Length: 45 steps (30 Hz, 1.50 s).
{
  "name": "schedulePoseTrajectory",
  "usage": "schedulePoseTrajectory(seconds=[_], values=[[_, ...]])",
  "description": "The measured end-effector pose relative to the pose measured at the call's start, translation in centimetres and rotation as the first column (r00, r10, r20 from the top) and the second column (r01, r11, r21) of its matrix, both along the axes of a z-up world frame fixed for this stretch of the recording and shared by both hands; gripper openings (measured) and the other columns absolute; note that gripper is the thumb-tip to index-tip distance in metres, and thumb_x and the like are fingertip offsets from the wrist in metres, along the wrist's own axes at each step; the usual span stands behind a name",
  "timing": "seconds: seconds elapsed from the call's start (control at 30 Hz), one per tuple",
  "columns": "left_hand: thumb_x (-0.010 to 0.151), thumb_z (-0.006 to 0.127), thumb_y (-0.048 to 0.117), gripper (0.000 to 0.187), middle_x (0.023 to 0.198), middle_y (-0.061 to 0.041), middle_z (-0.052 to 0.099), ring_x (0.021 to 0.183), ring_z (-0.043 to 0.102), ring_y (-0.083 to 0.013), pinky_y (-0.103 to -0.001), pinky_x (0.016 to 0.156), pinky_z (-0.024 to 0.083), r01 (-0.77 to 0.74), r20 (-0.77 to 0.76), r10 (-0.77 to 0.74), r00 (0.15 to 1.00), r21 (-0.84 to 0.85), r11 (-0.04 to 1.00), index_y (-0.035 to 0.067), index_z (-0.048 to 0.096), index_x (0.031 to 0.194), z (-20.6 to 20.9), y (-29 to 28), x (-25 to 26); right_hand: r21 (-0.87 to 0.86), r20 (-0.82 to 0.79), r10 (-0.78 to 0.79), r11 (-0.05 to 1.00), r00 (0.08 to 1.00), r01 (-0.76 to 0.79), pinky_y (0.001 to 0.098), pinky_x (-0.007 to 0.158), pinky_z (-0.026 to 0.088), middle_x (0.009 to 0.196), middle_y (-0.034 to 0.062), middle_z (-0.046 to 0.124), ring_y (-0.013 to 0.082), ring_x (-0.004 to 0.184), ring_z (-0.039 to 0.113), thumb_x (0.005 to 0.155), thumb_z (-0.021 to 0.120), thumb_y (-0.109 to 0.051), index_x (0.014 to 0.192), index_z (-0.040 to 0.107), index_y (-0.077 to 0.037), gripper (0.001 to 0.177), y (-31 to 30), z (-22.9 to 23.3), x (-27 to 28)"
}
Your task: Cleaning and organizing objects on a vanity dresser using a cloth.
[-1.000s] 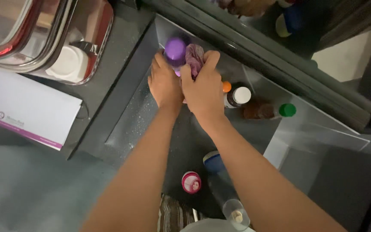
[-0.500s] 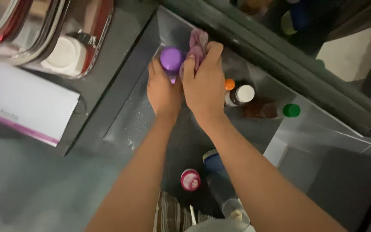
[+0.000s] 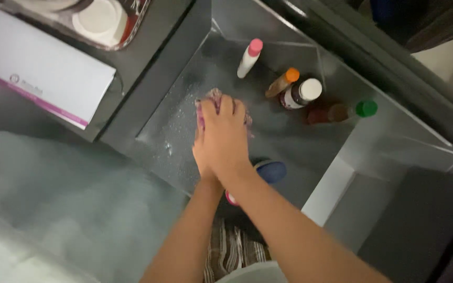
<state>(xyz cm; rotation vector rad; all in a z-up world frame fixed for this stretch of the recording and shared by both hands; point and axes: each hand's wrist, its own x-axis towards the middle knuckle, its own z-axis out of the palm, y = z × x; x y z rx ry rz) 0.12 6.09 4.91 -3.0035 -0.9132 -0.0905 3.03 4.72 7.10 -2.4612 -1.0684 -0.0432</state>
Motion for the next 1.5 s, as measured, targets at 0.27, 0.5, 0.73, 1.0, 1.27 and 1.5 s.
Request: schedulePoseTrajectory(seconds=[0.27, 0.5, 0.73, 1.0, 1.27, 1.5], values=[[0.096, 0.066, 0.028, 0.046, 0.125, -0.017, 0.056, 0.111, 0.065, -0.0382, -0.046, 0.082, 0.059, -0.146, 0.290, 0.387, 0.875, -0.605, 0.782, 0.008, 0.047, 0.133, -6.2, 0.8, -0.3, 0.270, -0.171, 0.039, 0.963, 0.984, 0.009, 0.0509, 0.086, 0.050, 0.106, 0.0147, 0.068, 0.0383, 0.102, 0.066, 0.084, 0.071, -0.015, 0.112, 0.064, -0.009, 0.030, 0.3, -1.7, 2.2], [0.088, 0.074, 0.023, 0.048, 0.115, -0.020, 0.057, 0.102, 0.067, -0.0441, -0.052, 0.080, 0.058, -0.128, 0.313, 0.383, 0.869, -0.606, 0.785, 0.000, 0.045, 0.120, -4.7, 0.8, -0.6, 0.331, -0.366, -0.093, 0.917, 0.926, 0.222, 0.0472, 0.079, 0.056, 0.100, 0.0173, 0.076, 0.0389, 0.093, 0.073, 0.098, 0.067, -0.017, 0.110, 0.068, -0.008, 0.014, 0.7, -1.3, 3.3], [0.086, 0.073, 0.019, 0.051, 0.119, -0.023, 0.057, 0.099, 0.067, -0.0487, -0.054, 0.079, 0.056, -0.106, 0.363, 0.425, 0.829, -0.645, 0.757, 0.000, 0.044, 0.123, -4.5, 0.5, -0.9, 0.390, -0.298, -0.149, 0.883, 0.943, 0.263, 0.0476, 0.086, 0.056, 0.107, 0.0174, 0.074, 0.0389, 0.103, 0.072, 0.100, 0.059, -0.014, 0.121, 0.063, -0.008, 0.022, 0.0, -3.0, 3.1], [0.109, 0.053, 0.037, 0.041, 0.131, -0.020, 0.057, 0.101, 0.067, -0.0475, -0.054, 0.079, 0.055, -0.215, 0.199, 0.557, 0.807, -0.779, 0.590, 0.004, 0.045, 0.132, -4.9, 0.5, -1.9, 0.332, -0.353, 0.026, 0.938, 0.935, 0.099, 0.0488, 0.103, 0.050, 0.135, 0.0151, 0.061, 0.0383, 0.123, 0.060, 0.104, 0.058, -0.017, 0.134, 0.062, -0.013, 0.030, -2.1, -1.8, -0.1], [0.100, 0.054, 0.040, 0.043, 0.095, -0.019, 0.078, 0.086, 0.078, -0.0362, -0.049, 0.073, 0.059, 0.029, 0.404, 0.596, 0.694, -0.842, 0.538, 0.008, 0.058, 0.129, -12.5, 1.3, -3.5, 0.354, -0.024, 0.105, 0.931, 0.994, -0.090, 0.0476, 0.115, 0.039, 0.151, 0.0197, 0.052, 0.0445, 0.141, 0.045, 0.088, 0.071, -0.017, 0.131, 0.068, -0.010, 0.044, -2.5, -1.2, -2.1], [0.104, 0.049, 0.036, 0.037, 0.099, -0.016, 0.076, 0.088, 0.076, -0.0375, -0.049, 0.072, 0.058, -0.032, 0.282, 0.657, 0.699, -0.906, 0.423, 0.010, 0.054, 0.130, -5.7, 0.9, -3.3, 0.314, -0.110, 0.094, 0.948, 0.989, -0.055, 0.0434, 0.105, 0.050, 0.138, 0.0195, 0.065, 0.0357, 0.124, 0.063, 0.096, 0.068, -0.018, 0.120, 0.072, -0.002, 0.030, -5.2, -1.5, -3.1]])
